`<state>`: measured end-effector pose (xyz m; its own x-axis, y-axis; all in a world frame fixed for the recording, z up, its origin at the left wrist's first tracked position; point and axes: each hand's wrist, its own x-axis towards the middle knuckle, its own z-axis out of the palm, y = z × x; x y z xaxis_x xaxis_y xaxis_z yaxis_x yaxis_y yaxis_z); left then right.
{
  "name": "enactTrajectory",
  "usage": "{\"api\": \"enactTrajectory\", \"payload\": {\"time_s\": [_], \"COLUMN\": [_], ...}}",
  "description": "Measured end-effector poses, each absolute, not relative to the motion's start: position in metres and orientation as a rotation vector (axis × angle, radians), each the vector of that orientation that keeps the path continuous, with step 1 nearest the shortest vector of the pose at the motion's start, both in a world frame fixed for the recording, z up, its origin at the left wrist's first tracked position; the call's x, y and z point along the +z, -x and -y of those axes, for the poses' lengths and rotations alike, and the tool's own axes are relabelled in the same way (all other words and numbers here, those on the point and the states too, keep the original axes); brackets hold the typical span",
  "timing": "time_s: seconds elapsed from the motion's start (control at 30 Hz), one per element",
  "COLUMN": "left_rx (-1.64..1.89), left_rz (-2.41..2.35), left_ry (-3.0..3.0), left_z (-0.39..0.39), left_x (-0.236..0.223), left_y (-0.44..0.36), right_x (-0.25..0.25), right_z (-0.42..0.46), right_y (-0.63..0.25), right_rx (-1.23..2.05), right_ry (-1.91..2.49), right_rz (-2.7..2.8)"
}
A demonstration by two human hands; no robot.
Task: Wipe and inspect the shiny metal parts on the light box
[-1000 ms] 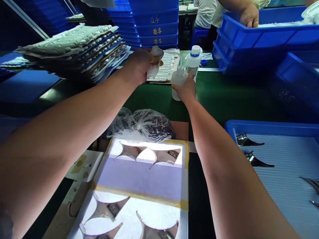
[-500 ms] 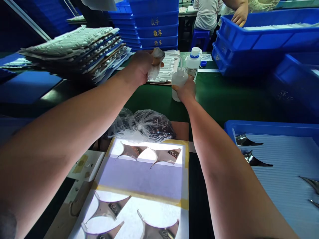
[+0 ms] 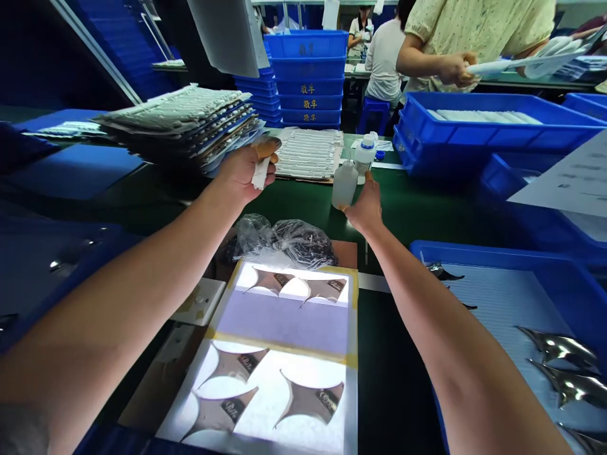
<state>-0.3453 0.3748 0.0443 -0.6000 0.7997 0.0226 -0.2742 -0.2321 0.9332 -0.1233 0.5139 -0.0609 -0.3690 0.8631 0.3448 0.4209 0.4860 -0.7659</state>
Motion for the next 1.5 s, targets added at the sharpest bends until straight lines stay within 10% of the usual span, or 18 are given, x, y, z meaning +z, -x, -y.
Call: {"api": "enactTrajectory", "payload": {"time_s": [0.37,0.83,1.17,1.5], "left_rx": [2.132,1.999,1.538,0.406], "left_rz": [-1.078,-1.503,-1.776,-1.534], "left_ry": [-0.773,-0.121,-1.039,-2.757], "left_z": [-0.159,0.058,0.06,0.013], "left_x": [0.116,0.036,-0.005,0.004], "left_y": [0.28,0.168,0.112,0.112], "right_x": [0.014,-0.083,-0.044,-0.062], "right_z": [-0.328,-0.149,-0.102,-0.078], "right_y": [0.003,-0.045,-0.092,-0.097], "right_rx": [0.44,0.263,2.331,2.573], "right_ry": [0.919,1.012,0.746,0.691], "right_rz": [2.237,2.584,1.084,0.621]}}
